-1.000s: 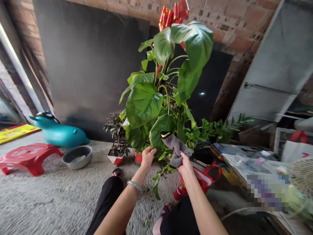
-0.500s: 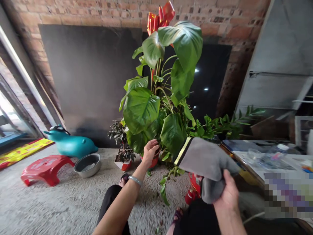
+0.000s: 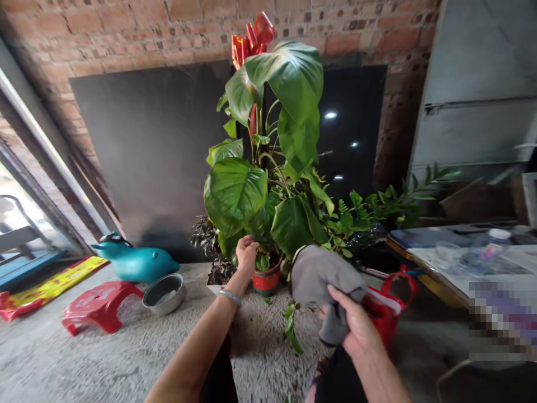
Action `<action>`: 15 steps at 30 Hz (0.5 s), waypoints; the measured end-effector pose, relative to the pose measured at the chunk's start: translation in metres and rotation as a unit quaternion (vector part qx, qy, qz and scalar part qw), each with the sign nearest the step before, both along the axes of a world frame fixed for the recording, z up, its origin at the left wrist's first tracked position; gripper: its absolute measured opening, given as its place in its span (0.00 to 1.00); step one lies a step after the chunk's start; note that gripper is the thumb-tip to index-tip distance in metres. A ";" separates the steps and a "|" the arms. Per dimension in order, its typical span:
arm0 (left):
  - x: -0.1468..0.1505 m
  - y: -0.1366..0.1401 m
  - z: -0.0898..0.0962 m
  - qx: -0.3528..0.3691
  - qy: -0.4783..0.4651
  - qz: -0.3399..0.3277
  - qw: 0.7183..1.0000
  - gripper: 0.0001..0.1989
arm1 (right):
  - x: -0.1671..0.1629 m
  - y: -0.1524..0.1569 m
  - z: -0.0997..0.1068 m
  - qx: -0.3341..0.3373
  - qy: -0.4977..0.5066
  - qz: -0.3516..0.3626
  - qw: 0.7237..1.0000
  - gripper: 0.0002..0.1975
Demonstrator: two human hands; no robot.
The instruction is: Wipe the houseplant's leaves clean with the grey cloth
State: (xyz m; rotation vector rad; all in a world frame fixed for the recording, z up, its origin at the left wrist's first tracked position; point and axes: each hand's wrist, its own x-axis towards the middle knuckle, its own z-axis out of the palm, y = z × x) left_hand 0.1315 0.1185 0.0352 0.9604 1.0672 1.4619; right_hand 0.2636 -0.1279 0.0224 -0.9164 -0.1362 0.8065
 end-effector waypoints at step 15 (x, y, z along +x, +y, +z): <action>-0.050 0.007 0.053 -0.062 -0.064 -0.091 0.992 0.05 | -0.021 0.062 0.045 -0.042 -0.458 0.127 0.879 0.21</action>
